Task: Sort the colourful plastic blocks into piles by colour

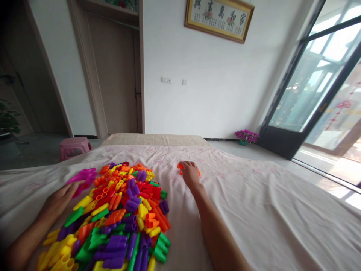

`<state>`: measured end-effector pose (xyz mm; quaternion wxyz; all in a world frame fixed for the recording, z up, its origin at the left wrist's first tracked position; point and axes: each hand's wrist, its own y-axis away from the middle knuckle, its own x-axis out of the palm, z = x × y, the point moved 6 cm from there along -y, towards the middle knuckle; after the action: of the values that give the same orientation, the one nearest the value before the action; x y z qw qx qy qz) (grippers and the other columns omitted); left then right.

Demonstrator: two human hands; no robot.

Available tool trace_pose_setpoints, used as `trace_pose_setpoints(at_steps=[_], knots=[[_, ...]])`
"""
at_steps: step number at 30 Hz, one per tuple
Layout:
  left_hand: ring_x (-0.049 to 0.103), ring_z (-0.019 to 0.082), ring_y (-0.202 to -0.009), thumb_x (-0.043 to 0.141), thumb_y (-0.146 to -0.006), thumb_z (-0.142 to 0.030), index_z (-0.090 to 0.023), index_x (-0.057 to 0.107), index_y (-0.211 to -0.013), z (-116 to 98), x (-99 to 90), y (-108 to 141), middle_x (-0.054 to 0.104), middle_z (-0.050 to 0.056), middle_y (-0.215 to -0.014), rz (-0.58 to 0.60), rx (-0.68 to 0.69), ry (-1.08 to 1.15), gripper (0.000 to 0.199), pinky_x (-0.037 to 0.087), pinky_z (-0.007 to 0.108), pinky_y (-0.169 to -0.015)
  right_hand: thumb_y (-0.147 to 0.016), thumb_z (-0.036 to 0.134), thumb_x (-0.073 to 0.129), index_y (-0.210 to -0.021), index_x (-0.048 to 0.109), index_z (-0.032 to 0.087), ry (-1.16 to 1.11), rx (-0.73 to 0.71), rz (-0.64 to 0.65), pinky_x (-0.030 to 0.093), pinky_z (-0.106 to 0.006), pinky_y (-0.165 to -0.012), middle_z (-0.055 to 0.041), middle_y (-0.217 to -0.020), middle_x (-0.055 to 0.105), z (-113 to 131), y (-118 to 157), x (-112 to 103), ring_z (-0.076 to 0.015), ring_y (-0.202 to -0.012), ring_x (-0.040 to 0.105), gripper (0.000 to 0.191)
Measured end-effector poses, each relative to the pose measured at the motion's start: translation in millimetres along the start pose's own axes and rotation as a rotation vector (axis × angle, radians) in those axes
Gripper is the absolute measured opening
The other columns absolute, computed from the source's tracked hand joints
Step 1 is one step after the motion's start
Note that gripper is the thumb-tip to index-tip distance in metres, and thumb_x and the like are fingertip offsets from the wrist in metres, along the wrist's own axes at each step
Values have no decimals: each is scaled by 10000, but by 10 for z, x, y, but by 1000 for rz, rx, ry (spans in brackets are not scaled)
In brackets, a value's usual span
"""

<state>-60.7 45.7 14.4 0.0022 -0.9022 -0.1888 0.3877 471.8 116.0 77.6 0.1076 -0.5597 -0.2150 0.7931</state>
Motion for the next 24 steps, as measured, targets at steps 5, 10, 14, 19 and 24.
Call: trace_pose_setpoints(at_steps=[5,10,14,19,24], knots=[[513,251,-1309,287,-938,-564,-221,640,-1274,64,29,-33,613,56,-1368,1,-6,17,596,348,345,-1123,-916,204,515,-1206,680,299,92,161,9,364,-386,-991,-19,-1269,655,-504,108,-58,-260,-1219,469,348],[495,249,-1322,273,-939,-571,-204,621,-1294,63,38,-29,597,72,-1381,15,-8,13,618,332,353,-1132,-893,125,497,-1214,682,265,38,104,-67,332,-405,-1064,-21,-1317,632,-422,110,1,-248,-1304,424,396],[499,244,-1322,274,-943,-549,-189,613,-1312,19,20,-15,594,77,-1389,14,12,-5,618,333,341,-1132,-873,143,548,-1114,726,234,-173,-44,-53,407,-349,-1001,-41,-1155,707,30,91,22,-223,-1159,542,313],[515,249,-1306,271,-944,-538,-181,628,-1299,-19,-7,4,611,80,-1371,-1,7,-23,618,353,345,-1119,-866,340,623,-999,742,206,-537,-167,346,485,-274,-750,-41,-975,741,689,180,115,-180,-863,654,223],[546,245,-1278,274,-946,-538,-182,636,-1288,-24,-18,12,627,78,-1355,-19,18,-62,613,389,335,-1091,-724,495,760,-982,722,229,-377,-154,554,404,-219,-600,-2,-881,727,942,327,157,-144,-736,629,372]])
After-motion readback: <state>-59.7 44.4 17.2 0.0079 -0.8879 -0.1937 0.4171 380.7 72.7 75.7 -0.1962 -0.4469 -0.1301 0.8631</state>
